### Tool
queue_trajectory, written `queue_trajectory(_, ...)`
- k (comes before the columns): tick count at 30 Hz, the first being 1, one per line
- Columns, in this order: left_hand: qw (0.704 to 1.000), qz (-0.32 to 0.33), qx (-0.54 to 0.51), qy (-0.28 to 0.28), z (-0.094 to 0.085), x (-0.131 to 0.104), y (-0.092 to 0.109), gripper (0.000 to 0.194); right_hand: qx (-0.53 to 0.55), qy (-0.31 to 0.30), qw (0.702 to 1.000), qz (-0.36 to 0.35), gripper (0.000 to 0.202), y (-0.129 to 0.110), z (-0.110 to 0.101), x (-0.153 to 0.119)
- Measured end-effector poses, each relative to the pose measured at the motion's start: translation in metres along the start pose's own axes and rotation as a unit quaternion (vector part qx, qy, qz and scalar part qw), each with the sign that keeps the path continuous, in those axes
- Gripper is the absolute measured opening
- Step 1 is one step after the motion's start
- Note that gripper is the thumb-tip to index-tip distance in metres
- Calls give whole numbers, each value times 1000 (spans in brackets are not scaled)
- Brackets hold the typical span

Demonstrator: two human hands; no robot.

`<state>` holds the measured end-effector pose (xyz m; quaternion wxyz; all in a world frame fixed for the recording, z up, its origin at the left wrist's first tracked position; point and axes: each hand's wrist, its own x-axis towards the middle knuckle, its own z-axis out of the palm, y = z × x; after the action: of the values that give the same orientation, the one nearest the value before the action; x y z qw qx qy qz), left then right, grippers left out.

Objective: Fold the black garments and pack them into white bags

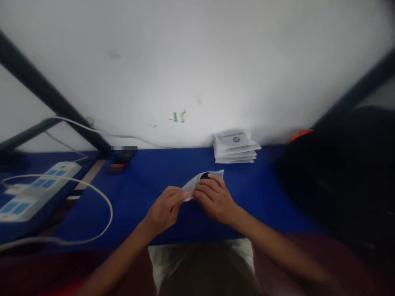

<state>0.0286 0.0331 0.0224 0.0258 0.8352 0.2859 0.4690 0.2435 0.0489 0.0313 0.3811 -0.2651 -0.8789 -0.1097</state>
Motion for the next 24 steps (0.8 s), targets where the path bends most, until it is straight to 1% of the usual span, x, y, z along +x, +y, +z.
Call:
queue_trajectory(2, 1000, 9, 13, 24, 1, 7, 5, 24, 6, 1, 1000, 1, 16, 3, -6, 1)
queue_trajectory(4, 999, 14, 36, 33, 2, 12, 9, 21, 15, -3, 1000, 2, 12, 3, -12, 3)
queue_trajectory(8, 997, 22, 67, 34, 7, 16, 12, 17, 22, -25, 999, -13, 14, 0, -15, 11)
queue_trajectory(11, 998, 26, 64, 15, 9, 13, 10, 15, 12, -61, 997, -45, 20, 0, -15, 15)
queue_trajectory(14, 997, 32, 68, 2, 4, 9, 9, 15, -2, -104, 991, -88, 22, 11, -19, 12)
queue_trajectory(16, 996, 29, 85, 18, -3, 8, 10, 15, -10, -131, 987, -95, 23, 26, -26, 2)
queue_trajectory(18, 993, 19, 103, 46, -11, 9, 11, 15, -20, -155, 985, -78, 24, 44, -36, -11)
queue_trajectory(20, 993, 6, 102, 67, -16, 10, 13, 15, -37, -173, 983, -40, 26, 60, -45, -26)
queue_trajectory(22, 994, -4, 79, 70, -15, 11, 16, 13, -46, -178, 983, -10, 24, 67, -51, -37)
queue_trajectory(24, 997, -5, 48, 61, -10, 12, 21, 11, -40, -173, 984, 11, 20, 65, -51, -42)
